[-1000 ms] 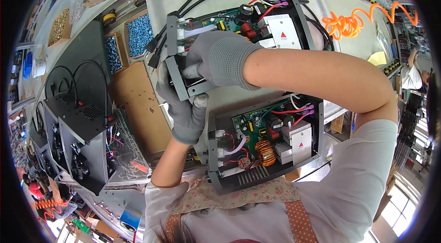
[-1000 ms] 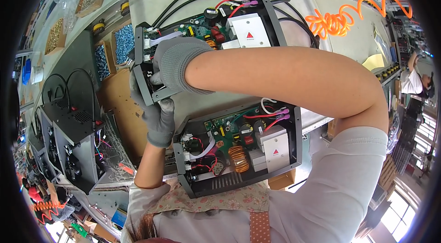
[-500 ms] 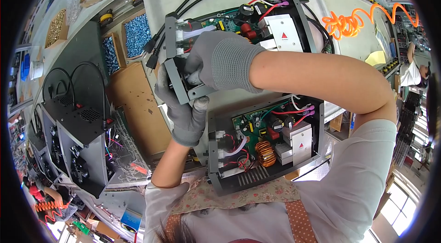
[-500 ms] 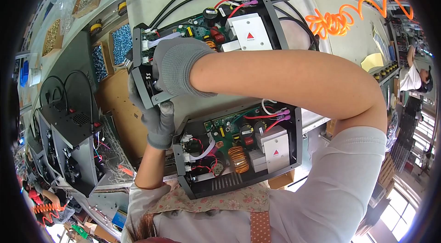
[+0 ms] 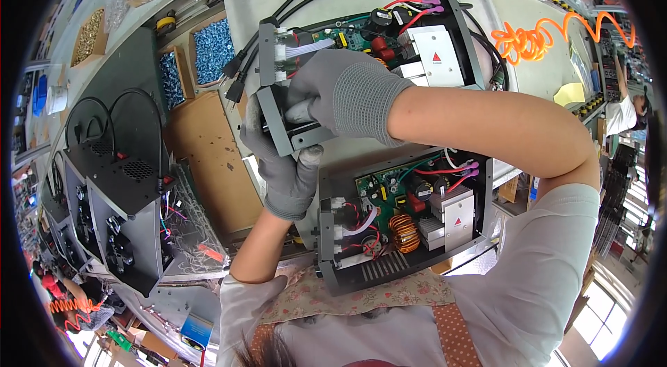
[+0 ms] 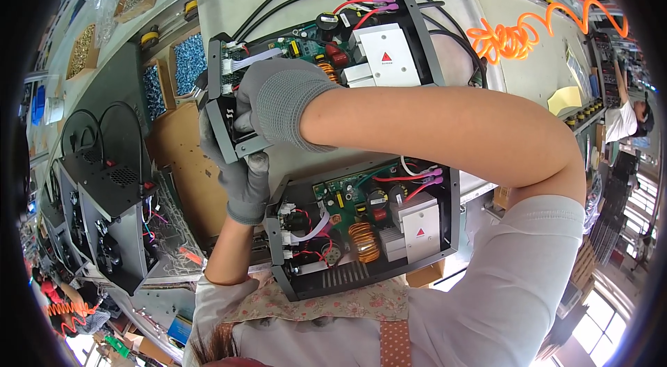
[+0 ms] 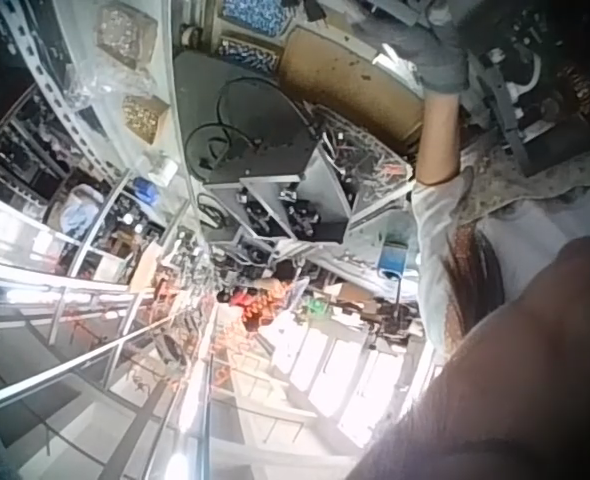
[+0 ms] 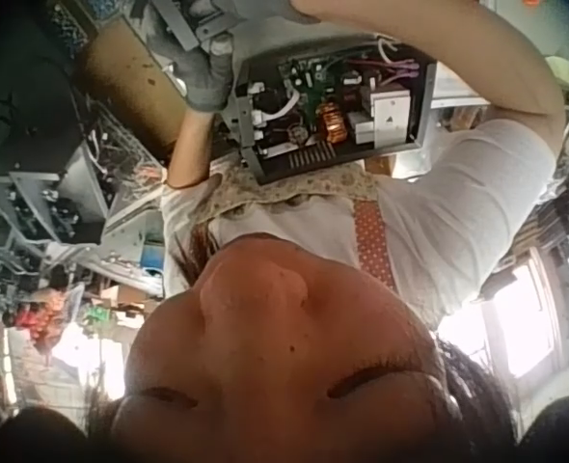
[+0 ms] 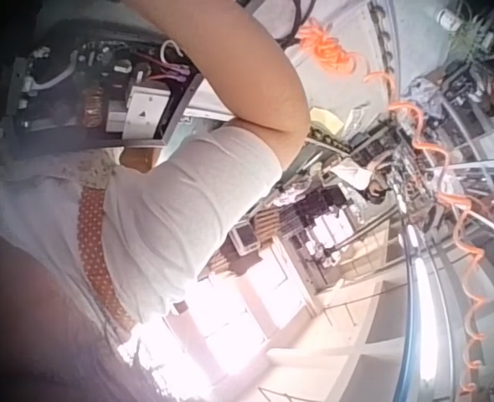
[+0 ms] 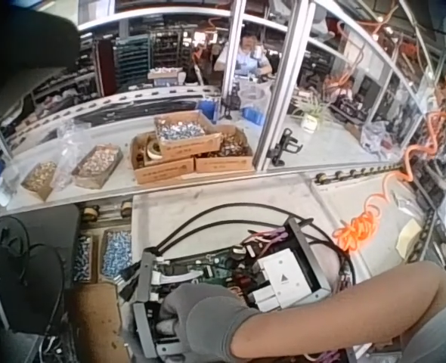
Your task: Assembling internal components and wiring into an electronic chassis.
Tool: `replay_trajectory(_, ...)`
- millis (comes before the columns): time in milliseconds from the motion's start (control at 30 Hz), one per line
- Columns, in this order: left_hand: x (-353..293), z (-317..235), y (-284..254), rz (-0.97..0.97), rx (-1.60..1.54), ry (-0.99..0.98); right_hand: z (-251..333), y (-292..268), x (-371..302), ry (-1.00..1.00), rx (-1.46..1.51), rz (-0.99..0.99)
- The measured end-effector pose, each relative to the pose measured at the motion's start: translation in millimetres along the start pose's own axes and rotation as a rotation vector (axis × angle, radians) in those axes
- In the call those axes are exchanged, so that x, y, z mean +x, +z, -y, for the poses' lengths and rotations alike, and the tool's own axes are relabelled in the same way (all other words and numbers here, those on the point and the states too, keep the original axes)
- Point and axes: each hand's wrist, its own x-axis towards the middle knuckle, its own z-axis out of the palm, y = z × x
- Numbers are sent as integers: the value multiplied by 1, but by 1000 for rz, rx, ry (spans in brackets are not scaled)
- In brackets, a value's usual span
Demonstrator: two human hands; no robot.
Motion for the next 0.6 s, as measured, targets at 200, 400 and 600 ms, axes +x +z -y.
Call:
replay_trajectory(200, 0, -5, 0, 11, 15, 1, 2, -1, 2, 5, -110, 28)
replay_trajectory(400, 2, -9, 4, -6, -61, -42, 4, 3, -1, -19, -189, 9)
replay_trajectory(600, 0, -8, 3, -20, -42, -65, 7, 4, 4, 44, -163, 32)
